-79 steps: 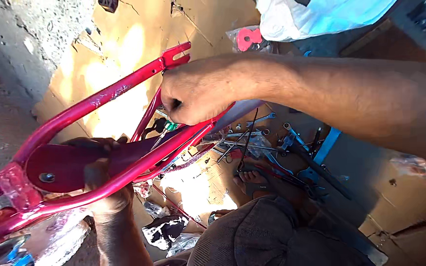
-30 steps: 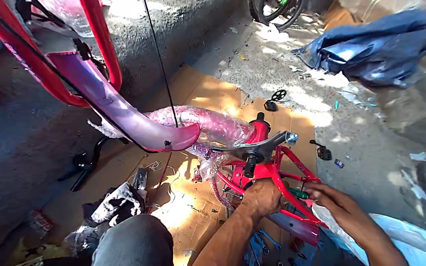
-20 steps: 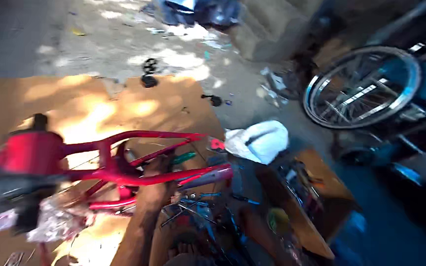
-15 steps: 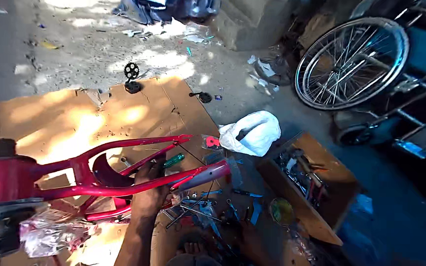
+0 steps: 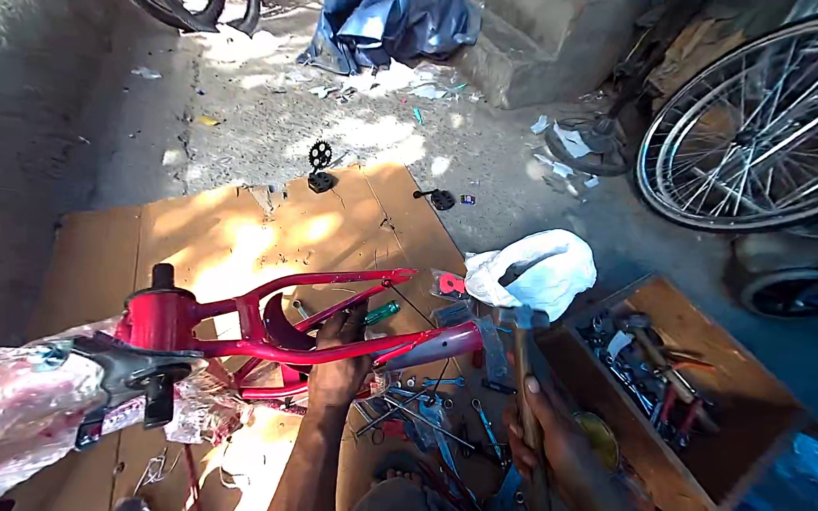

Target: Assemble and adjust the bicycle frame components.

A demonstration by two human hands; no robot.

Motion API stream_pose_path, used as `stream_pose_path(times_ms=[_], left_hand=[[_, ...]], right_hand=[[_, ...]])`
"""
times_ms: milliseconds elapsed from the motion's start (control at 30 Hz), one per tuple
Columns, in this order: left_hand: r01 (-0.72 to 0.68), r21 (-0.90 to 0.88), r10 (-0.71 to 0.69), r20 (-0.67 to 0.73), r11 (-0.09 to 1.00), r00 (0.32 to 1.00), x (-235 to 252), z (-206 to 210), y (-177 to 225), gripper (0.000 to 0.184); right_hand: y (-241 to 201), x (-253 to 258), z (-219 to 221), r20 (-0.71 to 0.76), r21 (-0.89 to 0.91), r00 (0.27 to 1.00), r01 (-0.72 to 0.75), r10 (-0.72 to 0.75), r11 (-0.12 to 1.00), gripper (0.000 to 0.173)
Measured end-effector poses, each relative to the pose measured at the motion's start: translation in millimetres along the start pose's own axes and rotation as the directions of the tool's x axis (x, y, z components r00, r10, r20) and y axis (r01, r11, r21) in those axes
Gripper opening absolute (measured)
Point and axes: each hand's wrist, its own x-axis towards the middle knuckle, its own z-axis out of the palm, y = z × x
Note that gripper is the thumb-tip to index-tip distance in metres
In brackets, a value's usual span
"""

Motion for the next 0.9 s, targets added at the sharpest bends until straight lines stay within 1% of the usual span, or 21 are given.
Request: stream_pose_path(times_ms=[33, 67, 133, 167, 233, 300, 333, 367, 400, 433, 467, 533, 600, 633, 667, 700, 733, 767, 800, 833, 900], left_hand=[[0.000, 0.001, 0.000, -0.003, 1.000, 1.000, 0.7, 0.7, 0.0, 0.038], [0.002, -0.001, -0.002, -0.005, 1.000, 1.000, 1.0, 1.4, 0.0, 0.038], [0.017, -0.016, -0.017, 0.002, 1.000, 1.000, 0.2, 2.2, 1.5, 0.039], [0.024, -0.018, -0.024, 0.006, 1.000, 1.000, 0.6, 1.7, 2.7, 0.039], [0.037, -0.016, -0.037, 0.004, 0.999, 0.999, 1.2, 0.3, 4.1, 0.039], [0.044, 0.001, -0.044, -0.001, 0.999, 0.999, 1.0, -0.9, 5.1, 0.037], [0.043, 0.004, -0.043, -0.002, 0.999, 0.999, 1.8, -2.2, 5.7, 0.035], [0.041, 0.009, -0.041, 0.000, 0.999, 0.999, 2.8, -3.4, 5.8, 0.035], [0.032, 0.010, -0.032, -0.002, 0.999, 0.999, 2.3, -3.7, 5.2, 0.035], [0.016, 0.008, -0.016, -0.011, 1.000, 1.000, 0.0, -2.8, 4.9, 0.034], [0.015, 0.014, -0.015, -0.010, 1.000, 1.000, -1.4, -1.5, 5.2, 0.034], [0.042, 0.023, -0.042, -0.004, 0.999, 0.999, 2.0, -0.9, 7.0, 0.035], [0.099, 0.017, -0.099, 0.023, 0.995, 0.995, 3.1, -3.3, 11.1, 0.036], [0.122, 0.019, -0.123, 0.042, 0.992, 0.992, 3.9, -4.7, 12.4, 0.037], [0.140, 0.026, -0.142, 0.061, 0.990, 0.988, 2.5, -5.1, 13.6, 0.038], [0.141, 0.027, -0.143, 0.059, 0.990, 0.988, 1.8, -5.7, 14.4, 0.039], [0.139, 0.030, -0.141, 0.063, 0.990, 0.988, 2.8, -7.0, 14.0, 0.039], [0.138, 0.029, -0.140, 0.073, 0.990, 0.987, 2.9, -7.8, 14.0, 0.039], [0.136, 0.023, -0.138, 0.074, 0.990, 0.988, 0.0, -6.2, 14.9, 0.038], [0.143, 0.023, -0.145, 0.083, 0.989, 0.986, -1.7, -5.0, 15.9, 0.037], [0.194, 0.021, -0.195, 0.134, 0.981, 0.972, 2.8, -8.3, 17.8, 0.038]], right_hand=[[-17.6, 8.5, 11.2, 0.027, 0.000, 1.000, -0.011, 0.011, 1.000, 0.048], [-32.0, 15.4, 20.0, 0.068, -0.001, 0.997, -0.035, 0.035, 0.999, 0.047], [-51.8, 26.0, 30.2, 0.160, -0.014, 0.985, -0.067, 0.068, 0.998, 0.051], [-56.6, 29.3, 35.1, 0.166, -0.003, 0.985, -0.052, 0.052, 0.999, 0.051], [-57.6, 34.4, 50.0, 0.065, 0.045, 0.997, 0.039, -0.042, 0.998, 0.049], [-55.4, 40.0, 71.4, -0.071, 0.010, 0.995, 0.069, -0.068, 0.998, 0.050], [-56.4, 42.8, 79.4, -0.055, -0.071, 0.998, 0.025, -0.029, 0.997, 0.050], [-60.7, 46.1, 81.6, 0.036, -0.182, 0.998, -0.049, 0.057, 0.982, 0.049], [-68.9, 50.3, 78.2, 0.149, -0.286, 0.975, -0.117, 0.165, 0.951, 0.050], [-77.7, 52.8, 73.0, 0.204, -0.339, 0.955, -0.139, 0.217, 0.931, 0.049], [-85.7, 53.8, 68.4, 0.211, -0.336, 0.956, -0.126, 0.205, 0.933, 0.047], [-95.9, 53.2, 65.7, 0.110, -0.284, 0.993, -0.007, 0.040, 0.959, 0.045], [-93.1, 55.9, 66.2, -0.086, -0.207, 0.987, 0.114, -0.134, 0.972, 0.044], [-87.3, 58.8, 69.4, -0.164, -0.185, 0.972, 0.140, -0.171, 0.973, 0.044], [-80.2, 57.4, 74.5, -0.187, -0.186, 0.970, 0.119, -0.154, 0.975, 0.043], [-74.5, 54.5, 77.8, -0.126, -0.222, 0.989, 0.053, -0.082, 0.974, 0.041], [-72.5, 55.1, 75.8, 0.019, -0.285, 0.999, -0.028, 0.035, 0.958, 0.040], [-73.9, 59.4, 68.3, 0.166, -0.329, 0.973, -0.096, 0.157, 0.940, 0.047], [-75.9, 62.7, 58.8, 0.229, -0.334, 0.952, -0.118, 0.202, 0.935, 0.049], [-77.1, 63.9, 51.3, 0.212, -0.315, 0.965, -0.085, 0.157, 0.945, 0.050], [-81.6, 66.6, 38.8, 0.089, -0.291, 0.996, 0.052, -0.027, 0.955, 0.047]])
